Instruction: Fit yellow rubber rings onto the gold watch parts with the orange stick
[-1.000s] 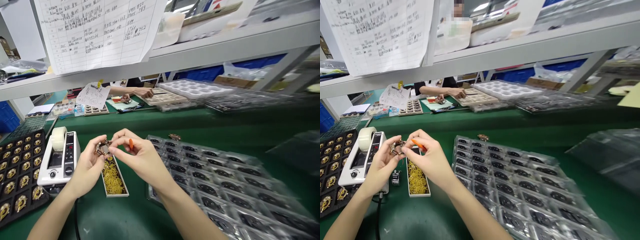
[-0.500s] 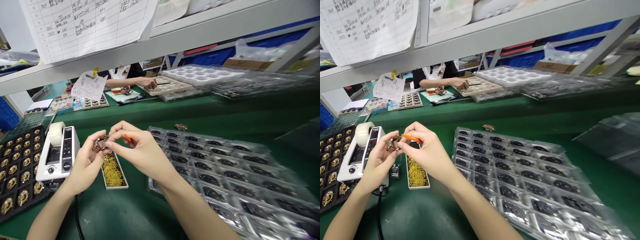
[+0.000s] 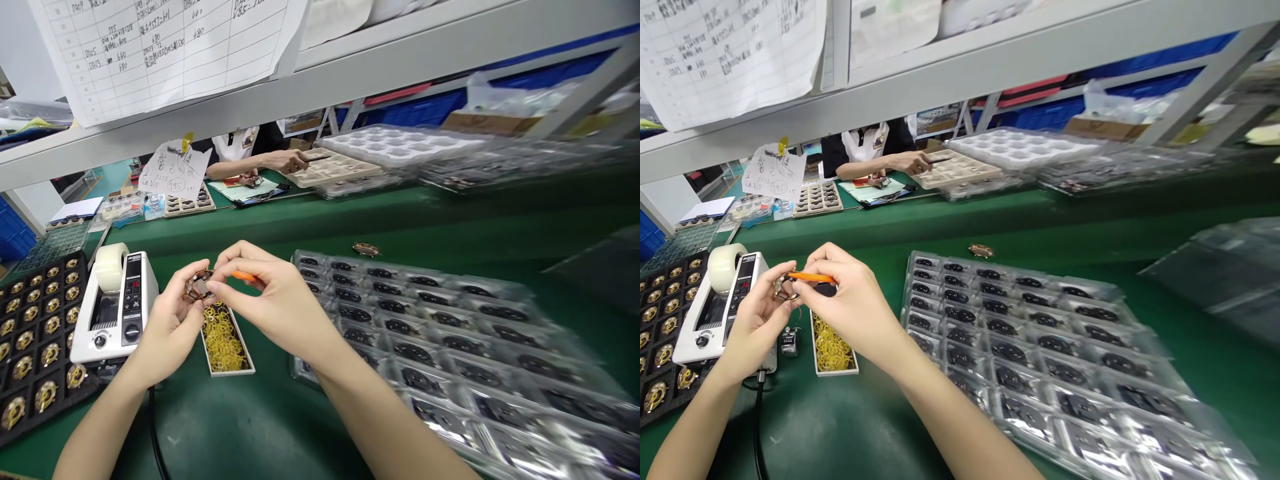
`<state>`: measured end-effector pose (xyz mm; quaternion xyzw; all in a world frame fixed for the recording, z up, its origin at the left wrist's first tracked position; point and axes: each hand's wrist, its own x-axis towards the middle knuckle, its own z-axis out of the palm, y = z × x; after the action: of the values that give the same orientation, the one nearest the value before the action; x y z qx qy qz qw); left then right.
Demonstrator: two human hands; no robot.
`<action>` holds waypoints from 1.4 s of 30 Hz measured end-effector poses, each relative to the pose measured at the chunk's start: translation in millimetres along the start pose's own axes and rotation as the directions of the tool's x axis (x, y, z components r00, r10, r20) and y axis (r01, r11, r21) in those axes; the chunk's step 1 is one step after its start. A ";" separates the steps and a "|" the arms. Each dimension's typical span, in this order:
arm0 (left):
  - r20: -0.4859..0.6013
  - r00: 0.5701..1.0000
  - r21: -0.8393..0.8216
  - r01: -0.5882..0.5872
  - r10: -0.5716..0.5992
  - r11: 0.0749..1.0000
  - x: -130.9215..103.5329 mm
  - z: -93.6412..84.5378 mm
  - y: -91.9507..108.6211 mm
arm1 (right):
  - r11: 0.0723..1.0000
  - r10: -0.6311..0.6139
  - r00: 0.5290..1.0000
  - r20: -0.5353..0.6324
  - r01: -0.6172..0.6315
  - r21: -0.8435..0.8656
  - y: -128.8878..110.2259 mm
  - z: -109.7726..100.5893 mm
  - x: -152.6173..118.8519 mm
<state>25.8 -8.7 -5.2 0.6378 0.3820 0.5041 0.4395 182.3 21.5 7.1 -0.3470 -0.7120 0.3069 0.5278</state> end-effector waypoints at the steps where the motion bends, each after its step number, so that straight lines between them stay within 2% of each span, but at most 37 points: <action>1: -0.008 1.000 0.014 0.006 -0.006 1.000 0.3 0.0 -0.1 | 1.000 -0.006 1.000 -0.012 0.006 -0.014 0.3 1.5 -0.5; 8: -0.030 1.000 0.008 -0.002 0.002 1.000 0.4 1.1 -4.2 | 0.995 -0.022 0.994 -0.104 0.012 -0.095 1.5 12.4 -3.8; 13: -0.102 0.995 0.050 -0.012 0.017 0.999 1.8 3.9 -9.6 | 0.987 -0.038 0.988 -0.147 0.014 -0.161 4.0 18.7 -5.1; 17: -0.135 0.990 0.073 -0.026 0.035 0.997 3.4 4.8 -14.3 | 0.983 -0.018 0.988 -0.152 -0.011 -0.185 6.5 21.8 -3.8; 22: -0.135 0.991 0.033 0.008 -0.003 0.999 3.4 5.3 -17.8 | 0.981 -0.002 0.990 -0.141 -0.026 -0.194 8.9 22.7 -3.1; 34: -0.222 0.975 0.078 0.014 0.004 0.997 5.1 6.2 -22.4 | 0.967 -0.054 0.988 -0.142 0.017 -0.253 14.0 27.0 -5.0; 42: -0.263 0.964 -0.012 0.032 -0.034 0.999 7.7 7.3 -18.1 | 0.932 -0.121 0.981 -0.152 0.060 -0.356 17.5 31.5 -9.6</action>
<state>33.6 3.1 -20.8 0.5570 0.4457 0.5784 0.3957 156.8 21.4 -20.1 -0.4270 -0.7224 0.1195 0.5306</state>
